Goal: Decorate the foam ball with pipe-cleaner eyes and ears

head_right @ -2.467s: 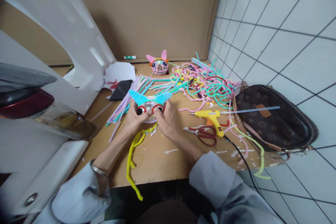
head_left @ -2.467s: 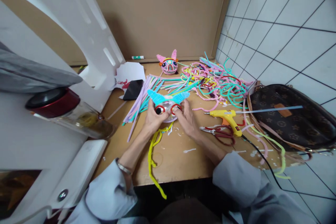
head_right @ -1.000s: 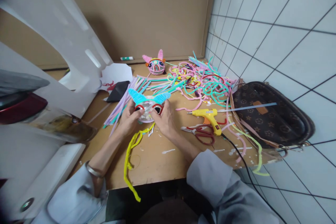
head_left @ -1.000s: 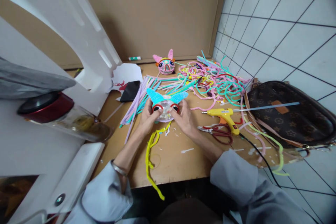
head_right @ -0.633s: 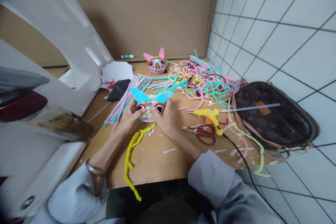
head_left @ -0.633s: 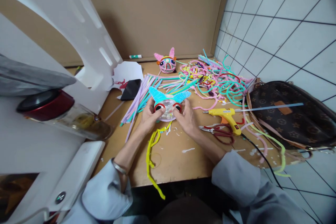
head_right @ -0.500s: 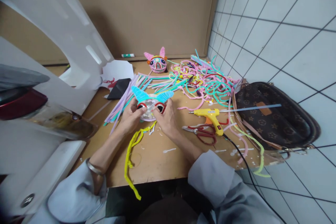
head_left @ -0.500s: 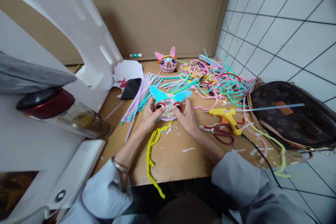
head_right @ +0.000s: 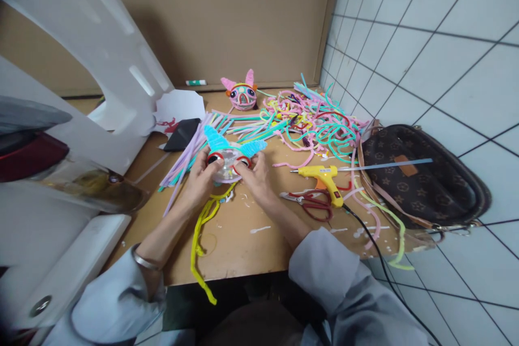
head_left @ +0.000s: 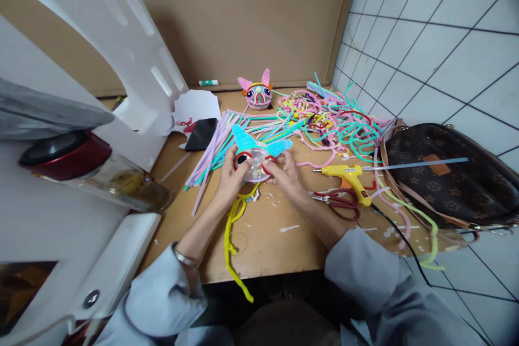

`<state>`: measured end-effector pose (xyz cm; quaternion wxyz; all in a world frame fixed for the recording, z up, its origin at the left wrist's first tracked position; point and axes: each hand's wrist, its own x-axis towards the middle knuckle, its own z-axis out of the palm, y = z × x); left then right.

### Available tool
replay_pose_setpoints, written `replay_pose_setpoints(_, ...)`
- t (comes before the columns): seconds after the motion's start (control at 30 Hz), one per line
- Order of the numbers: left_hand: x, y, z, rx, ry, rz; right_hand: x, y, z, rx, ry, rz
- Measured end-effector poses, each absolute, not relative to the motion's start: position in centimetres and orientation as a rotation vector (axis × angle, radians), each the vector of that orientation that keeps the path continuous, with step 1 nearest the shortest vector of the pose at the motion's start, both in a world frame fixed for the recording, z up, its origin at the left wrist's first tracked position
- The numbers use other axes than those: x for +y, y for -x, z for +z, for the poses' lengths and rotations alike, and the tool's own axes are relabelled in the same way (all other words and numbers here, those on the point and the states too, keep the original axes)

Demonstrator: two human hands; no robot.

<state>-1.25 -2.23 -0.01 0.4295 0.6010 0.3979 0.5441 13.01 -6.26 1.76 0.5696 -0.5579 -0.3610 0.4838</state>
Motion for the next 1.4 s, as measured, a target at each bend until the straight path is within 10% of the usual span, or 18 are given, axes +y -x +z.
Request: replay_pose_setpoints(1.4,-2.5,1.4,1.0,1.116,-1.452,1.235,-6.4,-13.5,3.9,-0.589,1.357,1.316)
